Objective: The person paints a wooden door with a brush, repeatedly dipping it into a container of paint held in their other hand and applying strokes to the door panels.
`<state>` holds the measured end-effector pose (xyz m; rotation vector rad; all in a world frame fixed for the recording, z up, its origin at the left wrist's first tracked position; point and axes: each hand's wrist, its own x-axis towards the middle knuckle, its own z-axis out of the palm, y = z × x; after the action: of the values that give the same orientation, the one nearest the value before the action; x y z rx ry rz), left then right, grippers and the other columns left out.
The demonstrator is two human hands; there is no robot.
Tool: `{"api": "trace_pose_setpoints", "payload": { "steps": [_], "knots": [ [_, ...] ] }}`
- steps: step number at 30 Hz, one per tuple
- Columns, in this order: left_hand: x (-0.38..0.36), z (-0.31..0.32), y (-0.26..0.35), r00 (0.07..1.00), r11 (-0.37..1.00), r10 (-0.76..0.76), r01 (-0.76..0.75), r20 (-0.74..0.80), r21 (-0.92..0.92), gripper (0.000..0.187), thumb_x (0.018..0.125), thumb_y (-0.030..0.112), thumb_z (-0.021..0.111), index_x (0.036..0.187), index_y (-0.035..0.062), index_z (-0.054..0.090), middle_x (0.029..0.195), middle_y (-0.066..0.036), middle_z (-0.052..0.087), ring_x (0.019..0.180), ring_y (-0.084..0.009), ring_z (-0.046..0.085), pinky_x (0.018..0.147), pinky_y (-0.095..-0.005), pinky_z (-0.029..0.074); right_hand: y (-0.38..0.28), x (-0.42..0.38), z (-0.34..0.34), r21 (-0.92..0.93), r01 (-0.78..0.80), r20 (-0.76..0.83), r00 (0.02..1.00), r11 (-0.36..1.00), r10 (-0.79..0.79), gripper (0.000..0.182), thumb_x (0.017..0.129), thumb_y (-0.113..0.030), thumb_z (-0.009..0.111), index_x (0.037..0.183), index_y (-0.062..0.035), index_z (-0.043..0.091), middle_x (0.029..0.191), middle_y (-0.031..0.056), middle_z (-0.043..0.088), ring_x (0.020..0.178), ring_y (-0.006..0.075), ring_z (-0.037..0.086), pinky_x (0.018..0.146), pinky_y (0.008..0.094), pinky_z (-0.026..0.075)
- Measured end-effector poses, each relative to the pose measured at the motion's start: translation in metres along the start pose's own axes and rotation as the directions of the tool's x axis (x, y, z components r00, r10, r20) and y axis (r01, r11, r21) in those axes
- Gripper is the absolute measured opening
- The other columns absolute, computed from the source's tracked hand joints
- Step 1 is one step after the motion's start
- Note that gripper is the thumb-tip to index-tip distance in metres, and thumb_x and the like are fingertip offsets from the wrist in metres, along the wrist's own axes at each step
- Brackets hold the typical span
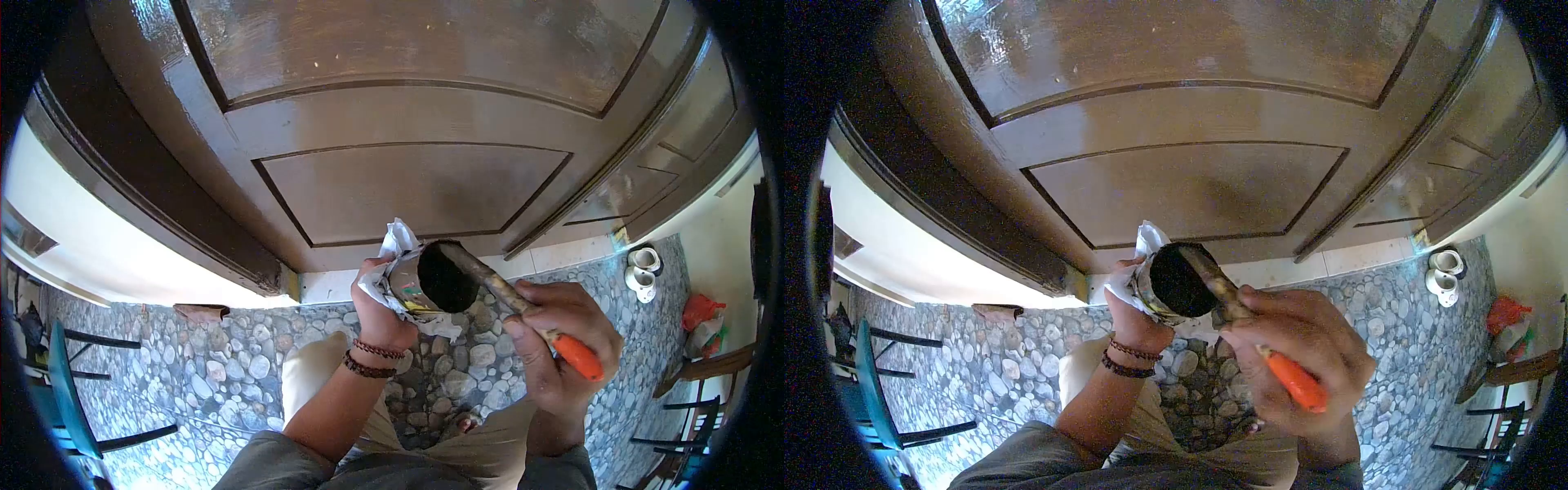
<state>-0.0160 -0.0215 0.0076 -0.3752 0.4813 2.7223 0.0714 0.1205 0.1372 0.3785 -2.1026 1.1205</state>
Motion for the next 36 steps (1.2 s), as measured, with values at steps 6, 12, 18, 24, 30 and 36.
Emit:
{"api": "trace_pose_setpoints", "payload": {
  "steps": [6,12,18,24,30,36],
  "knots": [
    [0.000,0.004,0.001,1.000,1.000,0.004,-0.004,0.007,-0.029,0.035,0.083,0.034,0.043,0.099,0.0060,0.059,0.092,-0.007,0.064,0.087,-0.0241,0.061,0.079,-0.0369,0.049,-0.010,-0.002,0.001,0.133,-0.246,-0.009,0.968,0.960,0.249,0.020,0.069,0.000,0.074,0.084,-0.0028,0.062,0.086,0.0141,0.065,0.078,0.0200,0.065,0.071,0.0287,0.051],
    [-0.005,0.011,-0.001,0.999,0.999,0.038,-0.038,0.022,0.038,0.035,0.083,0.032,0.043,0.099,0.0045,0.058,0.091,-0.008,0.064,0.086,-0.0244,0.061,0.078,-0.0372,0.049,0.016,-0.004,-0.001,0.472,-0.539,0.109,0.821,0.698,0.560,0.022,0.072,-0.001,0.072,0.089,0.0000,0.059,0.086,0.0110,0.064,0.077,0.0169,0.063,0.068,0.0281,0.052],
    [-0.003,0.009,-0.001,0.999,0.999,0.021,-0.022,0.023,0.032,0.033,0.083,0.030,0.044,0.099,0.0036,0.057,0.092,-0.009,0.063,0.085,-0.0252,0.061,0.079,-0.0380,0.049,0.028,0.000,0.001,0.621,-0.550,0.121,0.771,0.558,0.625,0.023,0.077,-0.004,0.066,0.094,0.0011,0.053,0.087,0.0180,0.063,0.074,0.0233,0.064,0.061,0.0319,0.054],
    [0.004,-0.001,-0.004,1.000,0.999,-0.012,0.012,-0.008,-0.035,0.034,0.083,0.029,0.043,0.102,0.0026,0.056,0.092,-0.009,0.063,0.085,-0.0270,0.061,0.080,-0.0397,0.050,0.020,0.003,-0.008,0.544,-0.466,-0.030,0.820,0.697,0.572,0.022,0.074,0.000,0.070,0.091,0.0014,0.056,0.087,0.0126,0.063,0.076,0.0197,0.063,0.066,0.0310,0.054],
    [-0.002,0.005,-0.002,0.998,0.998,-0.043,0.045,0.046,-0.041,0.038,0.083,0.033,0.043,0.101,0.0031,0.058,0.094,-0.009,0.064,0.087,-0.0260,0.061,0.081,-0.0386,0.049,0.020,-0.001,0.000,0.137,-0.121,0.058,0.992,0.983,0.114,0.022,0.068,0.002,0.071,0.087,-0.0037,0.063,0.094,0.0134,0.065,0.083,0.0232,0.063,0.071,0.0339,0.051],
    [-0.004,0.010,0.000,0.999,0.999,-0.048,0.048,0.013,-0.021,0.041,0.083,0.036,0.042,0.101,0.0037,0.058,0.095,-0.009,0.064,0.088,-0.0253,0.062,0.080,-0.0381,0.050,0.018,-0.003,0.004,-0.062,0.182,0.157,0.973,0.981,-0.171,0.035,0.057,0.001,0.067,0.091,-0.0074,0.066,0.096,0.0147,0.064,0.083,0.0305,0.063,0.070,0.0361,0.051]
  ]
}}
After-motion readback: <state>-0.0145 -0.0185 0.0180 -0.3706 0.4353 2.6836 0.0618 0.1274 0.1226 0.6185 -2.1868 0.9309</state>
